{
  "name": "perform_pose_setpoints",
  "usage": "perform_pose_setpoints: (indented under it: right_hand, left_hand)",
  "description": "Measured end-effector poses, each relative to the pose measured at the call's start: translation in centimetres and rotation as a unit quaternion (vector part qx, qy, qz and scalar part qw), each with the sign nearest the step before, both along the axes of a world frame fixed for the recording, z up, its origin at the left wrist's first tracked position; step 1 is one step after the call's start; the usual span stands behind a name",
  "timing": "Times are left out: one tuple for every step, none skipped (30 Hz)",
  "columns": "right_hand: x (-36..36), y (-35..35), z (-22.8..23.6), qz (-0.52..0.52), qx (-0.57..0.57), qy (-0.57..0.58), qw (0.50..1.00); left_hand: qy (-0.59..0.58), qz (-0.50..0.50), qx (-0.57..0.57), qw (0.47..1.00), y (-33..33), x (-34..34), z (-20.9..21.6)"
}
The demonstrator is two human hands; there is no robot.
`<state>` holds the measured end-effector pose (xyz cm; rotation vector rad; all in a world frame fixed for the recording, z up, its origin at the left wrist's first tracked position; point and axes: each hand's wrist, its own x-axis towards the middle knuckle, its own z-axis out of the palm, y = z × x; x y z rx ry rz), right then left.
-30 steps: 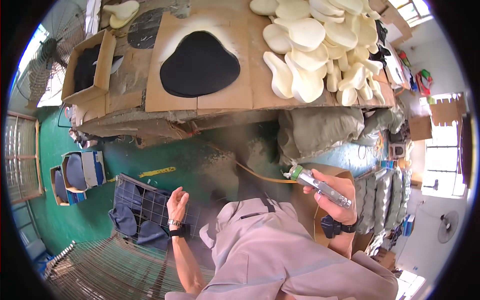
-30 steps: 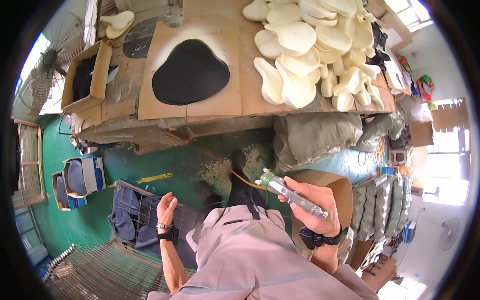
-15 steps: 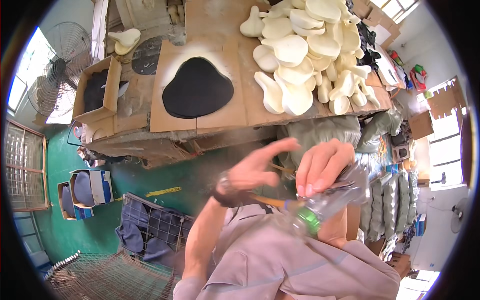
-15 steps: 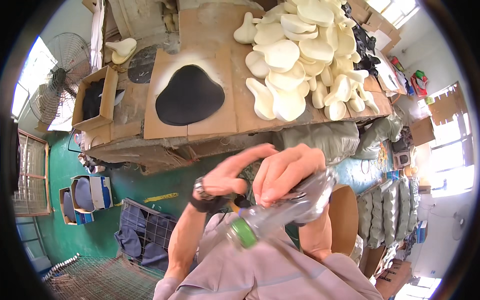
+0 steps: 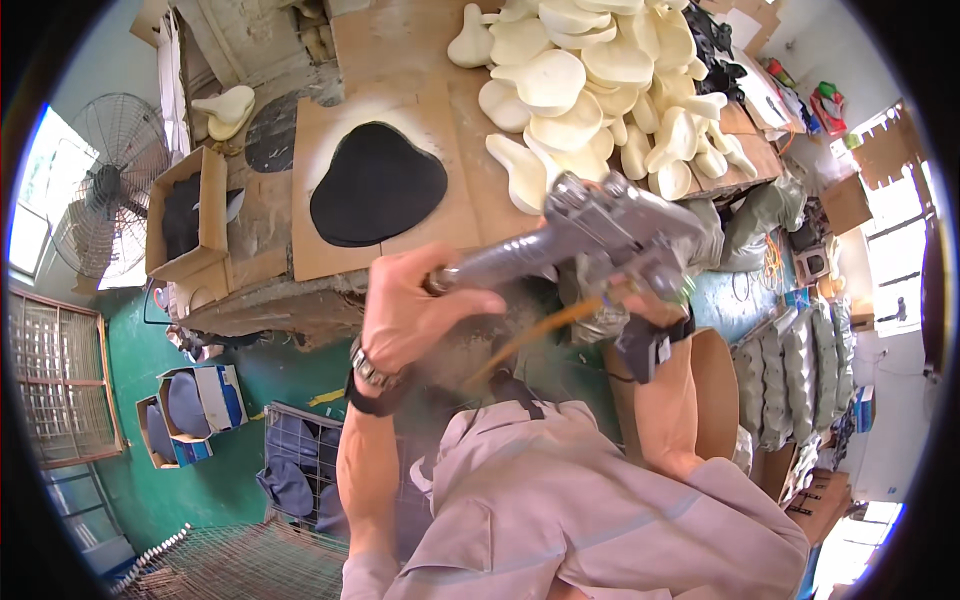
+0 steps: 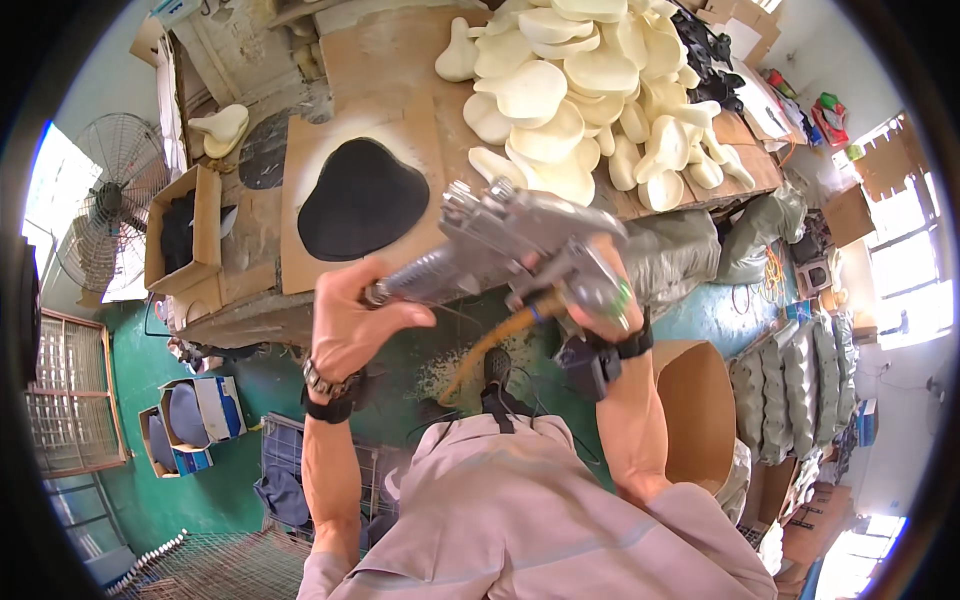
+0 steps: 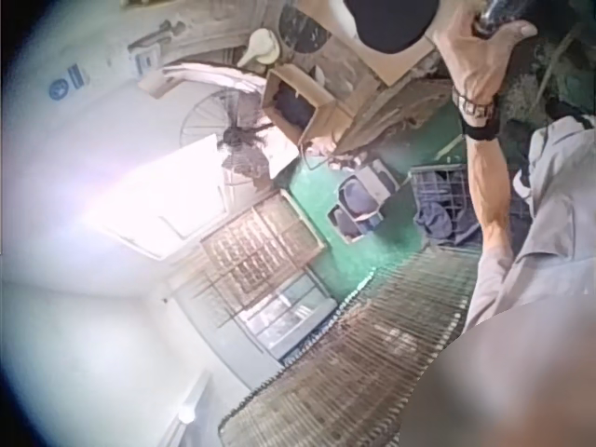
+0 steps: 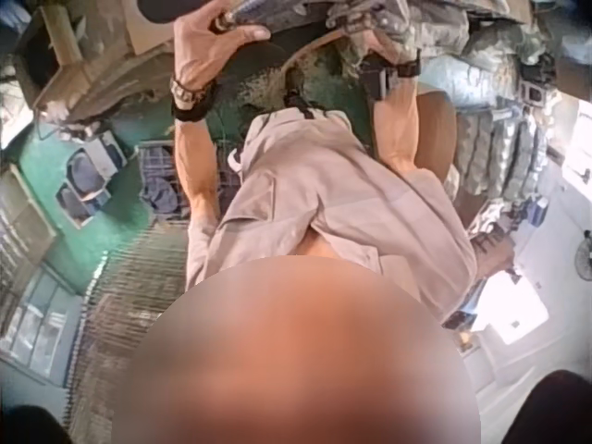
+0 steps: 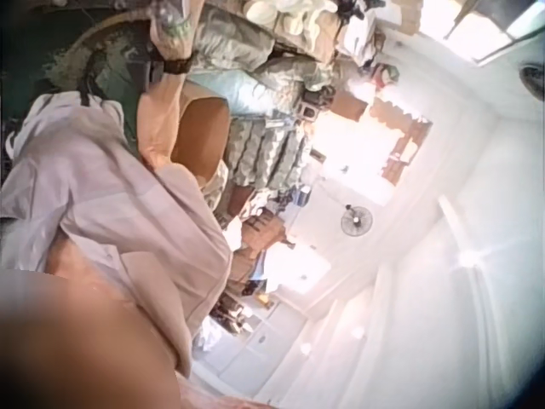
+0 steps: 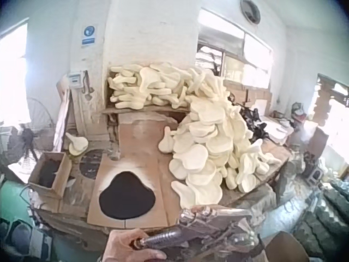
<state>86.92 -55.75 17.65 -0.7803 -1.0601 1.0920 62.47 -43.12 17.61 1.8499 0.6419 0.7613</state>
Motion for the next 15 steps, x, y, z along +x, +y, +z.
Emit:
perform_pose_setpoints:
  right_hand:
    - [0.6,-2.3,0.7,-0.104,-0.046,-0.122,0.986]
    - [0.5,-2.9,-0.7,-0.165,-0.084,-0.218,0.958]
    - [0.5,-3.5,-2.0,-0.216,-0.129,-0.302,0.920]
    - [-0.4,-3.9,-2.9,-0.256,-0.149,-0.327,0.898]
    - [-0.4,-3.9,-2.9,-0.231,-0.146,-0.293,0.916]
    - [-0.6,-3.9,-2.8,-0.207,-0.145,-0.258,0.933]
    - [-1.6,-2.8,-1.0,-0.168,-0.128,-0.195,0.958]
    - [-2.6,-1.7,0.7,-0.127,-0.115,-0.131,0.977]
    - [-3.0,-1.9,1.0,-0.146,-0.116,-0.104,0.977]
    - [-2.5,-2.7,0.7,-0.159,-0.186,-0.145,0.959]
    - [-1.8,-3.7,0.3,-0.171,-0.255,-0.184,0.934]
    - [-1.8,-4.4,0.3,-0.186,-0.261,-0.187,0.929]
    - [-1.9,-4.9,0.5,-0.200,-0.267,-0.191,0.923]
    - [-3.3,-4.3,2.0,-0.212,-0.209,-0.159,0.941]
    - [-4.5,-3.9,3.1,-0.223,-0.149,-0.127,0.955]
  left_hand:
    - [-0.019,-0.009,0.013,1.000,0.1,1.0,0.0]
    - [-0.006,0.022,0.044,0.999,0.1,0.3,0.0]
    - [0.008,0.051,0.074,0.996,-0.1,-0.2,-0.1]
    - [-0.010,0.061,0.086,0.994,-0.5,-0.1,-0.1]
    - [-0.018,0.070,0.105,0.992,-0.8,-0.1,0.1]
    - [-0.026,0.078,0.125,0.989,-1.1,-0.1,0.6]
    - [-0.035,0.089,0.147,0.985,-1.4,-0.3,0.9]
    - [-0.044,0.107,0.165,0.979,-1.5,-0.5,0.9]
    - [-0.049,0.133,0.181,0.973,-1.7,-0.6,1.0]
    - [-0.055,0.158,0.198,0.966,-1.9,-0.6,1.1]
    - [-0.061,0.183,0.214,0.957,-2.0,-0.7,1.2]
    - [-0.066,0.216,0.191,0.955,-2.1,-0.8,1.0]
    - [-0.065,0.247,0.182,0.950,-2.2,-0.9,1.1]
    - [-0.078,0.277,0.147,0.946,-2.2,-0.9,1.3]
    - [-0.090,0.306,0.112,0.941,-2.4,-0.7,1.6]
